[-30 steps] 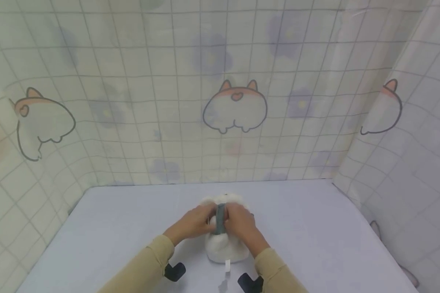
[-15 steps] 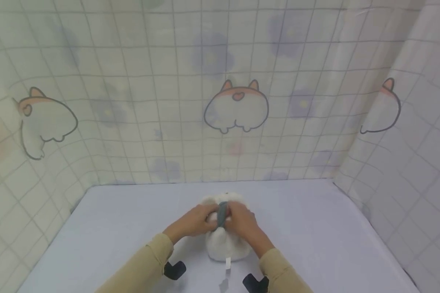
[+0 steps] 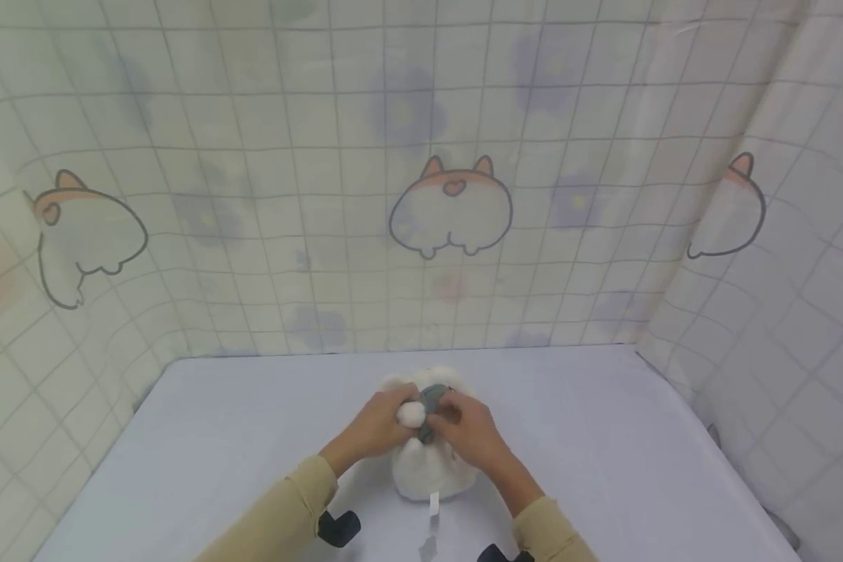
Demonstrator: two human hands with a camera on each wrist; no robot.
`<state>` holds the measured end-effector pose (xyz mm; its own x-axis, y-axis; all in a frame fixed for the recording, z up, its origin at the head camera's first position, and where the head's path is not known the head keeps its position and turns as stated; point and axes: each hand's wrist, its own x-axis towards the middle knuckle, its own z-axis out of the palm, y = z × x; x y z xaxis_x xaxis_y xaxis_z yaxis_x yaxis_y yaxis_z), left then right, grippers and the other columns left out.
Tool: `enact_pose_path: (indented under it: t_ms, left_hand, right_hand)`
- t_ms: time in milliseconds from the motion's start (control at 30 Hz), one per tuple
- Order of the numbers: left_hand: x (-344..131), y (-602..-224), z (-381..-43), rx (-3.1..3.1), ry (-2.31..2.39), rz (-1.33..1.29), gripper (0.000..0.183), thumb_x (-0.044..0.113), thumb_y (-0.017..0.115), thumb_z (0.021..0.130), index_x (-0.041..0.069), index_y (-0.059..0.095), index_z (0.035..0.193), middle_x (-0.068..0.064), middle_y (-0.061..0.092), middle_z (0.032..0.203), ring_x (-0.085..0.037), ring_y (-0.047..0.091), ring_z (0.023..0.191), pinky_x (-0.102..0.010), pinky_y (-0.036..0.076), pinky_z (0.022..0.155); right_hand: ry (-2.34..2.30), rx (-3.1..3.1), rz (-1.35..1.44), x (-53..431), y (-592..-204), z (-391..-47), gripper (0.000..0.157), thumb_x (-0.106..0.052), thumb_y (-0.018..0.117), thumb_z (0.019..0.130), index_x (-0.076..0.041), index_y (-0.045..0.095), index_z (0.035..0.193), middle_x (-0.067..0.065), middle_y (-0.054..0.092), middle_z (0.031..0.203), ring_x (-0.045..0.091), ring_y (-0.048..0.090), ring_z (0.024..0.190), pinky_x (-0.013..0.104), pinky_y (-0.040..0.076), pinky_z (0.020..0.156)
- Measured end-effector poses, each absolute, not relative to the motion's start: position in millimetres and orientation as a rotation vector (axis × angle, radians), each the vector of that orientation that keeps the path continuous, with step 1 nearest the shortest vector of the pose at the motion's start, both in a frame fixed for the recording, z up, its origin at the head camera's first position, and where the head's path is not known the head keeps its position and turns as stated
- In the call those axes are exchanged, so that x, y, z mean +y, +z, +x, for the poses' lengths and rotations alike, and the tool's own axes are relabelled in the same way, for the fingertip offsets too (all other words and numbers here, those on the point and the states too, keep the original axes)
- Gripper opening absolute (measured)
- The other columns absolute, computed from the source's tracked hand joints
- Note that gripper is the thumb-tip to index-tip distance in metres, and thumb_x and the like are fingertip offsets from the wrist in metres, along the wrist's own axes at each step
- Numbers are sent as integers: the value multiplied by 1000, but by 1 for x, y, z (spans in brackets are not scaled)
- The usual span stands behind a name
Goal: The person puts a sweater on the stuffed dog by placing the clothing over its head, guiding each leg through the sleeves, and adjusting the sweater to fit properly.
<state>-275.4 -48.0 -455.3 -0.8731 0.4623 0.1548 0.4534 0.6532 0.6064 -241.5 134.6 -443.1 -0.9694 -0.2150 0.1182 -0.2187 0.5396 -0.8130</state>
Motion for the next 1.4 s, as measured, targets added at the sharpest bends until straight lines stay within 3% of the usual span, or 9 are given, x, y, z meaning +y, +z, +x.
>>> enact_pose_path:
  t_ms: [200, 400, 633, 867, 1100, 1400]
  left_hand:
    - [-58, -453, -276, 2824, 1252, 704, 22, 28, 71, 77, 23, 53, 89, 7, 59, 89, -8, 53, 77, -23, 45, 62]
    - [-65, -454, -273, 2764, 1314, 648, 28, 37, 61, 85, 14, 52, 98, 1, 60, 87, -10, 54, 71, -23, 45, 58]
    - [-77, -459, -276, 2735, 1304, 570, 23, 33, 54, 90, 14, 47, 101, -2, 59, 87, -13, 53, 73, -26, 45, 59]
    - [-99, -469, -279, 2705, 1348, 491, 19, 32, 55, 88, 21, 49, 102, -2, 61, 96, -15, 55, 80, -28, 46, 62]
    - [-118, -474, -279, 2693, 1372, 406, 16, 30, 57, 86, 25, 53, 101, -1, 61, 102, -17, 56, 86, -31, 48, 66]
    - [-136, -477, -274, 2743, 1342, 288, 17, 25, 58, 83, 21, 55, 100, -4, 62, 98, -17, 56, 83, -29, 46, 64]
  right_hand:
    - [1434, -2713, 239, 131, -444, -239, 10, -13, 67, 81, -10, 58, 78, 0, 56, 74, 9, 48, 66, 20, 41, 55]
    - [1293, -2809, 292, 129, -446, -231, 14, -14, 67, 80, -13, 55, 73, -3, 52, 69, 9, 45, 65, 20, 39, 55]
    - [1356, -2654, 377, 128, -447, -228, 10, -26, 66, 83, -18, 61, 79, -8, 62, 82, 6, 54, 78, 21, 45, 69]
    - [1401, -2580, 241, 131, -449, -230, 10, -31, 60, 88, -22, 64, 87, -9, 63, 83, 8, 57, 85, 22, 46, 70]
    - [1345, -2594, 171, 132, -453, -233, 8, -22, 60, 89, -16, 65, 90, -5, 66, 87, 11, 58, 85, 23, 45, 69]
    - [1282, -2634, 176, 133, -460, -240, 12, -14, 60, 88, -16, 67, 97, -3, 68, 96, 13, 60, 88, 27, 49, 74]
